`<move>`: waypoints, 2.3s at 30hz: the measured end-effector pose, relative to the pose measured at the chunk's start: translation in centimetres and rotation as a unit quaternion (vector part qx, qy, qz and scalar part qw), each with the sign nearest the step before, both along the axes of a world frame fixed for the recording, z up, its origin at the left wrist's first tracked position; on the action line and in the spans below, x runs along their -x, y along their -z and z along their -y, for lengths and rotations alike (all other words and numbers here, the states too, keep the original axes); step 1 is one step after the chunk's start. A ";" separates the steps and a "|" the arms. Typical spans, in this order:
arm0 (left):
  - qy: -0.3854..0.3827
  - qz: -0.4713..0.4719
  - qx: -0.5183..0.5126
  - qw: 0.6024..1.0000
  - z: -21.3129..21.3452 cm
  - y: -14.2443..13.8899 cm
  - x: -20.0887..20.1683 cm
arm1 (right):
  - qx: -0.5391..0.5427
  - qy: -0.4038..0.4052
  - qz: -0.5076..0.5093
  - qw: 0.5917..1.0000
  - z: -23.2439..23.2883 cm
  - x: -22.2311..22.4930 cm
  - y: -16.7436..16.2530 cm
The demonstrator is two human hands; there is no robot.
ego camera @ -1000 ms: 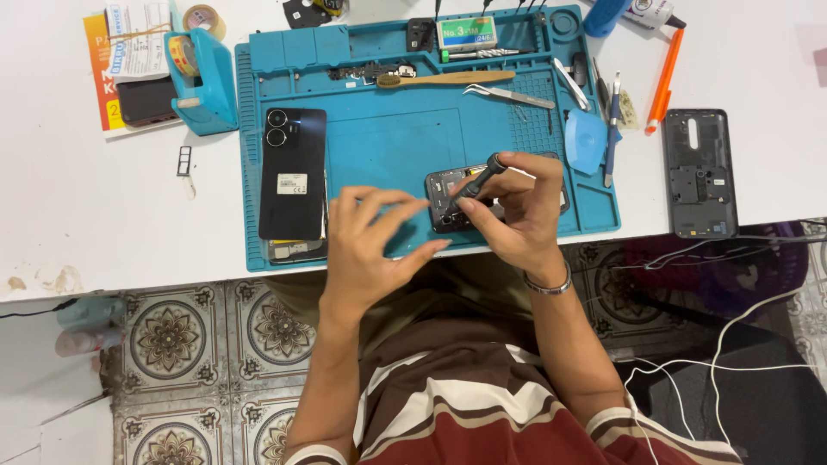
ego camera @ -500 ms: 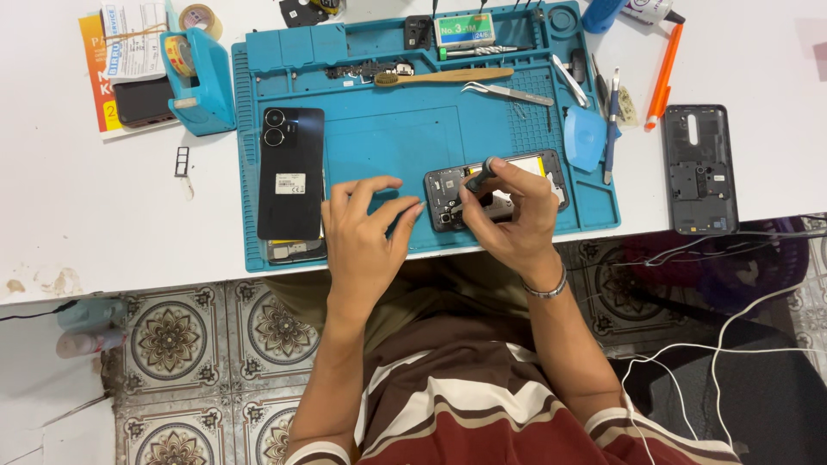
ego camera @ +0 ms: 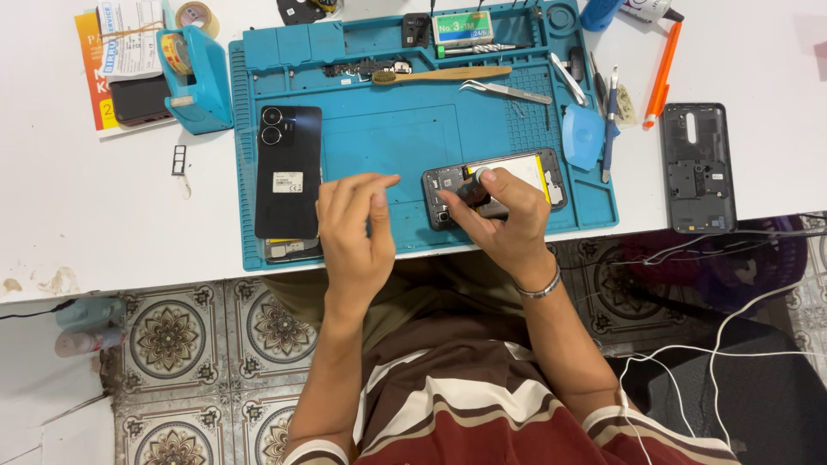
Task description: The person uses a screwdriver to remove screws from a disassembled smartphone on a blue work mat, then uses tweezers to lift and reposition a small internal component. The person continues to manipulate small parts with tweezers while the phone remains open on the bench.
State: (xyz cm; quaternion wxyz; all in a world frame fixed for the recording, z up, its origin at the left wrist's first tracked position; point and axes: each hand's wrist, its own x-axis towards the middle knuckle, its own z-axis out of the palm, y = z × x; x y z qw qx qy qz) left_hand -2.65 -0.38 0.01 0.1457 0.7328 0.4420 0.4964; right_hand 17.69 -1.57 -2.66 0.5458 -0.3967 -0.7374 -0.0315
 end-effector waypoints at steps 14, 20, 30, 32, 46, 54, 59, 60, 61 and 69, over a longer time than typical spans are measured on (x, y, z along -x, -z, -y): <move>0.258 0.127 0.082 0.954 -1.5 -0.3 -1.8 | 0.036 -0.066 -0.038 0.996 0.5 -1.0 -3.9; 0.220 0.181 0.089 0.954 -1.3 0.5 -1.2 | 0.043 -0.062 -0.007 0.997 1.0 -0.4 -4.7; 0.221 0.169 0.083 0.957 -1.2 -1.0 -1.2 | 0.034 -0.065 0.013 0.997 0.5 0.0 -5.4; 0.242 0.156 0.045 0.957 -1.3 -0.8 -1.4 | 0.036 -0.069 0.009 0.997 0.4 0.0 -5.3; 0.122 0.089 0.023 0.988 -1.3 -0.4 -0.1 | 0.129 -0.046 -0.118 0.984 -0.4 0.0 -1.1; 0.149 0.002 0.023 0.988 -1.0 -0.9 -0.4 | 0.136 -0.111 -0.175 0.969 -0.3 -0.6 -0.1; 0.129 -0.031 0.036 0.990 -1.1 -0.3 -0.6 | 0.150 -0.132 -0.202 0.959 -0.5 -0.4 -0.4; 0.125 -0.038 0.033 0.991 -1.2 -0.2 -0.5 | 0.151 -0.131 -0.201 0.959 -0.5 -0.4 -0.4; 0.118 -0.047 0.041 0.991 -1.2 0.0 -0.5 | 0.150 -0.129 -0.196 0.961 -0.6 -0.4 -0.4; -0.024 -0.108 0.047 0.993 -1.0 0.9 -1.2 | 0.119 -0.105 -0.120 0.980 -0.8 0.0 0.0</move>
